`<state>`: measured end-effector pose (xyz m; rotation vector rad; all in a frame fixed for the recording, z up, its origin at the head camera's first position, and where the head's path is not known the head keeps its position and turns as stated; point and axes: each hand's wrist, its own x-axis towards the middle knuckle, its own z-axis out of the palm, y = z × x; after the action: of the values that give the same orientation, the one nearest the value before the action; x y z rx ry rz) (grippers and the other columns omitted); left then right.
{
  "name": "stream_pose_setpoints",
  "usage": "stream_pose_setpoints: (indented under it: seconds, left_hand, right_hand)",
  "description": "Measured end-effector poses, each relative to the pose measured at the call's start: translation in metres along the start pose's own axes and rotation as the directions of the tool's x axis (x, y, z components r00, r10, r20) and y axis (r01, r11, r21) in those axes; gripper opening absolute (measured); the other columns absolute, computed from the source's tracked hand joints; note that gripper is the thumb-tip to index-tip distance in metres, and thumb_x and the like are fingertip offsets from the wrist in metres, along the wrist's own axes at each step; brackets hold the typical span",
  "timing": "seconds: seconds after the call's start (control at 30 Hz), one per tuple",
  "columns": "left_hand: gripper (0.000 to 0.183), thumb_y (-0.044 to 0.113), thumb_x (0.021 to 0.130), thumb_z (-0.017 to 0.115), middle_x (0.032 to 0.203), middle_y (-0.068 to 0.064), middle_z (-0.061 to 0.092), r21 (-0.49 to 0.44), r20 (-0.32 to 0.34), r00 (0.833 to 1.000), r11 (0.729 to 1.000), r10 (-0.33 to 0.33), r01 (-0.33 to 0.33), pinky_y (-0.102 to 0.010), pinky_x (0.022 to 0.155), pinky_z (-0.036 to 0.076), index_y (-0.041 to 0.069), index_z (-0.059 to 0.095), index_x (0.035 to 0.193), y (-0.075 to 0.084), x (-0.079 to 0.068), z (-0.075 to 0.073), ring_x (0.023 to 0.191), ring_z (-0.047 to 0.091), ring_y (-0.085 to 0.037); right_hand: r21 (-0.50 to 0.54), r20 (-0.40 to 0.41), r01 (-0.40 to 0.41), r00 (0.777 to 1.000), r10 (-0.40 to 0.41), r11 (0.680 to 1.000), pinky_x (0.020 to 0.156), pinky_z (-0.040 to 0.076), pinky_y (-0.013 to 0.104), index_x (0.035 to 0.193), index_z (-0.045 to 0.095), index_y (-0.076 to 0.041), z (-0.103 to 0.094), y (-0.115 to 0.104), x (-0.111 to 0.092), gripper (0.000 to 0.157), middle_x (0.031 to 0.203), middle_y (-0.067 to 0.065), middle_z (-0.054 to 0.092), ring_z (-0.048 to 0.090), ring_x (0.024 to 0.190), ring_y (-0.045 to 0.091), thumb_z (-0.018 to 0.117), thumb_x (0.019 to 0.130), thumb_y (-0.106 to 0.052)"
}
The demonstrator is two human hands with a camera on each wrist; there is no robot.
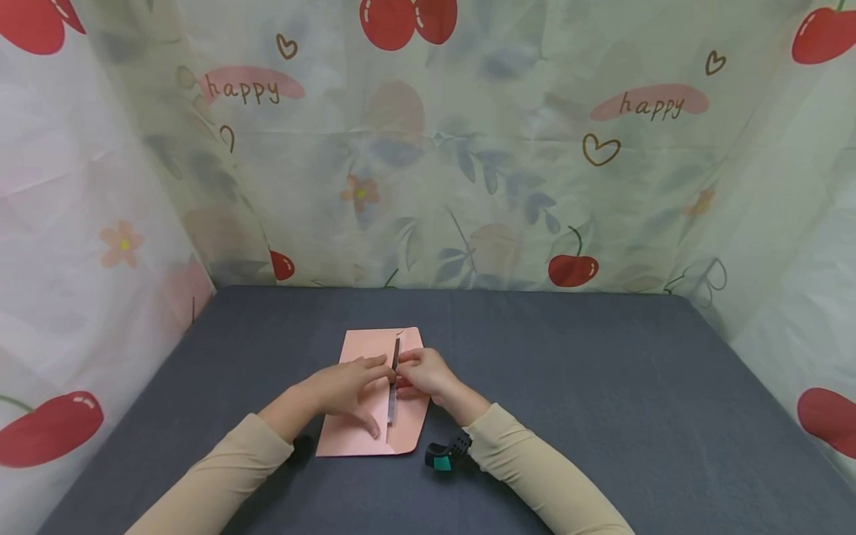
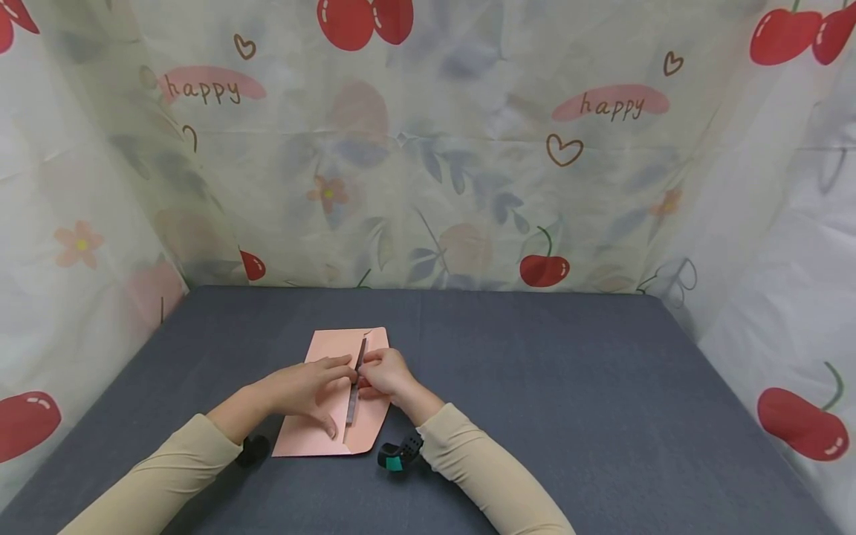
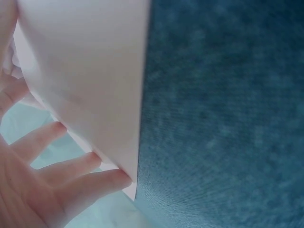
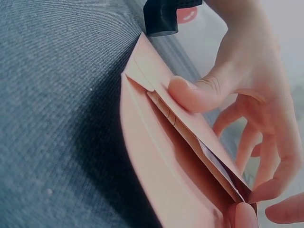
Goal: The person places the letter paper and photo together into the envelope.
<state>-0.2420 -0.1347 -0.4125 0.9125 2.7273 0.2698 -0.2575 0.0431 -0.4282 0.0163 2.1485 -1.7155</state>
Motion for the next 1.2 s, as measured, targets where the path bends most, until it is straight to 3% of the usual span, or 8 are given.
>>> stream_pose_setpoints:
  seconds: [0.47, 0.97, 1.2]
  left_hand:
    - [0.096, 0.064, 0.058, 0.074, 0.154, -0.006, 0.028, -0.009, 0.016, 0.999, 0.999, -0.03, 0.03, -0.055, 0.104, 0.036, 0.027, 0.04, 0.139, 0.0, 0.0, 0.0, 0.139, 0.031, -0.036]
    - [0.08, 0.065, 0.058, 0.074, 0.152, -0.01, 0.032, -0.022, -0.009, 1.0, 1.0, 0.022, -0.022, -0.055, 0.1, 0.04, 0.029, 0.049, 0.125, -0.002, 0.0, 0.002, 0.135, 0.037, -0.038]
    - [0.079, 0.064, 0.058, 0.074, 0.152, -0.011, 0.032, -0.025, -0.013, 1.0, 0.999, 0.027, -0.027, -0.055, 0.099, 0.04, 0.029, 0.049, 0.124, -0.002, -0.001, 0.001, 0.135, 0.037, -0.039]
  right_hand:
    - [-0.018, 0.001, 0.02, 1.0, -0.02, 1.0, 0.065, 0.057, 0.033, 0.131, 0.045, 0.005, 0.0, 0.0, -0.003, 0.041, 0.11, 0.023, 0.065, 0.07, 0.077, 0.022, 0.051, 0.091, -0.003]
    - [0.029, 0.061, 0.01, 0.998, -0.012, 1.0, 0.067, 0.057, 0.03, 0.134, 0.041, 0.006, -0.006, 0.002, 0.0, 0.044, 0.118, 0.025, 0.061, 0.07, 0.082, 0.02, 0.051, 0.093, -0.006]
    - [-0.001, 0.07, 0.043, 0.997, -0.043, 0.999, 0.065, 0.057, 0.03, 0.132, 0.042, 0.007, -0.01, 0.005, 0.0, 0.045, 0.116, 0.025, 0.062, 0.071, 0.084, 0.024, 0.054, 0.091, -0.008]
